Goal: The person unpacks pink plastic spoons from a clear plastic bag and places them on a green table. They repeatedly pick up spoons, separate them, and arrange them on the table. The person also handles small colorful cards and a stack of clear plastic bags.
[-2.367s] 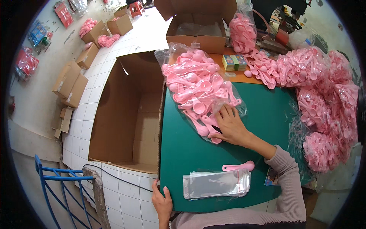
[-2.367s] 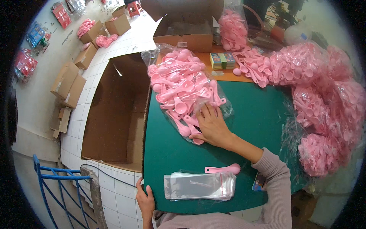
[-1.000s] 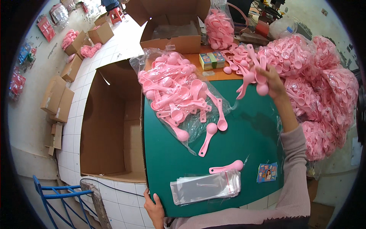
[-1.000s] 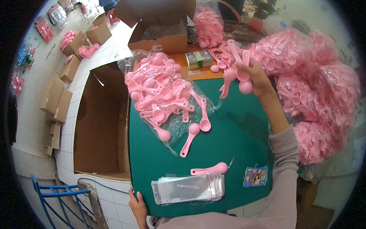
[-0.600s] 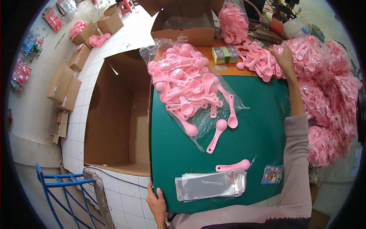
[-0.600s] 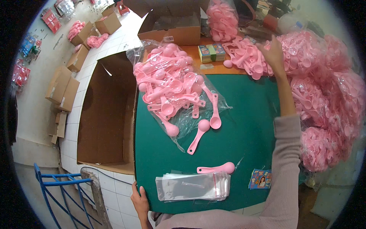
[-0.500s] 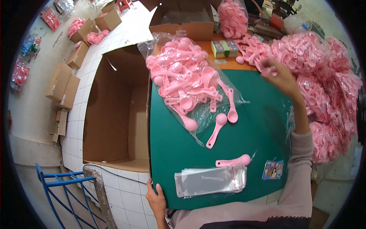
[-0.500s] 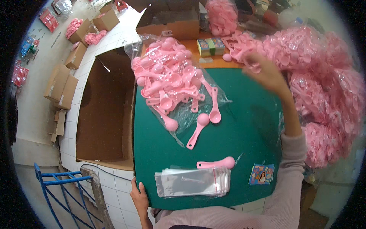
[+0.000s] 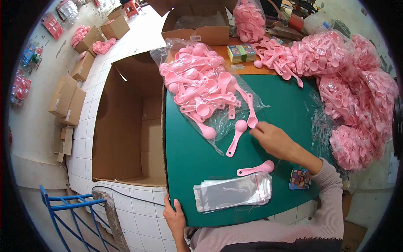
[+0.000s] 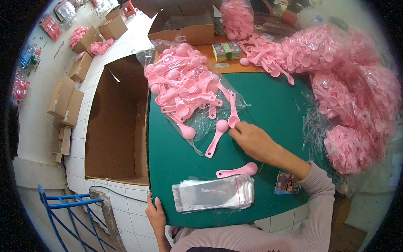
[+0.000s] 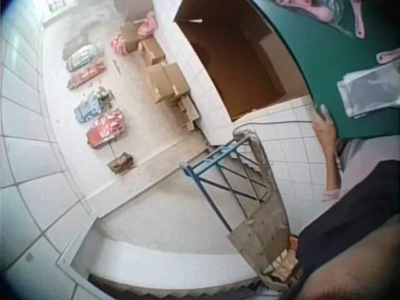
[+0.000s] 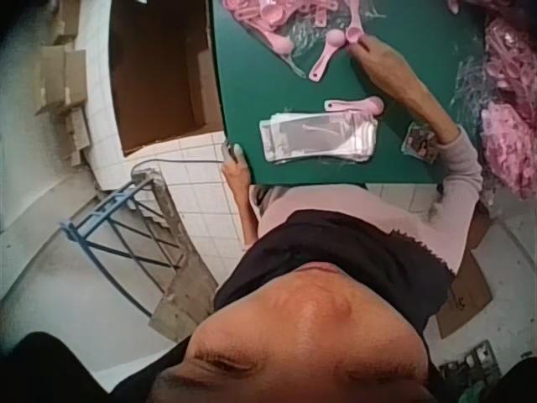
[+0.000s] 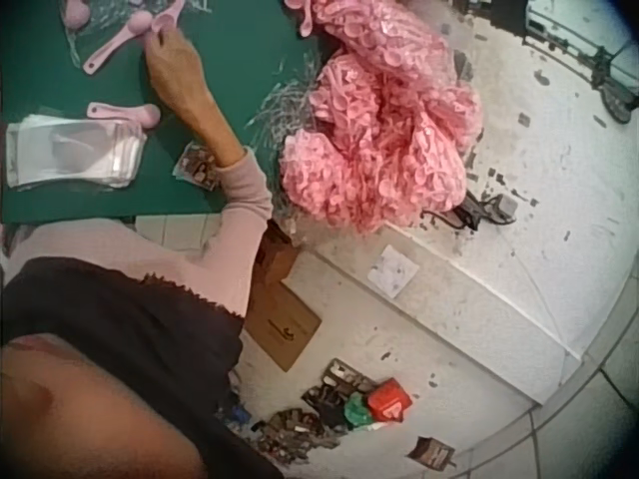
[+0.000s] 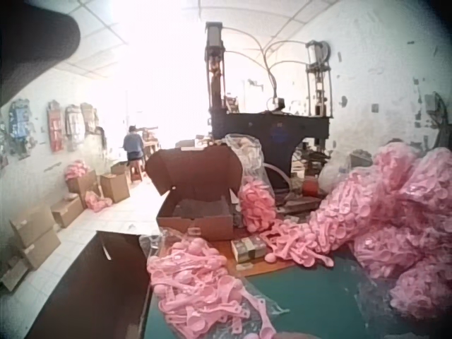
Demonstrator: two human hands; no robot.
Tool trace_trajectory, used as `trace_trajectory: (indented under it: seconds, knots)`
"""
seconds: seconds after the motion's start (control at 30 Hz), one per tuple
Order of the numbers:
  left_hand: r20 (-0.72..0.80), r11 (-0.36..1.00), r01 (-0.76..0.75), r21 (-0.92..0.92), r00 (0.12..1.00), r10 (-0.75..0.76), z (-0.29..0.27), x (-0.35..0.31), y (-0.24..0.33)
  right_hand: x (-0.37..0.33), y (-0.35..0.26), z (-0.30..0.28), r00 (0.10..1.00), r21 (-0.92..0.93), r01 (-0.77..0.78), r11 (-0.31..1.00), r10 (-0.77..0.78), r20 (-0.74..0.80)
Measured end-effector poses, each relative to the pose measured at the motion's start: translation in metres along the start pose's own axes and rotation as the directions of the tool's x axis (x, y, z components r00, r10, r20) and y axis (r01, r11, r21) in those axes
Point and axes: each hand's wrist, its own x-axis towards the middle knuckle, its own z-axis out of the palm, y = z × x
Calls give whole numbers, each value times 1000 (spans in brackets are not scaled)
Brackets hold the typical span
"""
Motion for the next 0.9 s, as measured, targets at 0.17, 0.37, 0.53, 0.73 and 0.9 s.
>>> trace_trajectory:
  seconds: [0.17,0.37,0.53,0.73,0.9]
  knots:
    - [7,1000,8,-28,1000,-8,-1,0,2,47,14,9,961,177,-91,980,133,-242]
    - [8,1000,26,7,1000,-26,-4,-1,9,96,22,36,908,3,-305,952,292,-299]
    - [30,999,53,13,998,-53,-6,0,9,109,20,27,935,-88,-341,936,327,-138]
    - [31,999,42,-25,999,-41,-4,0,8,81,22,42,951,-316,-242,917,160,-265]
    - [37,999,45,-28,998,-44,-5,1,6,44,10,35,950,-292,50,955,-136,-280]
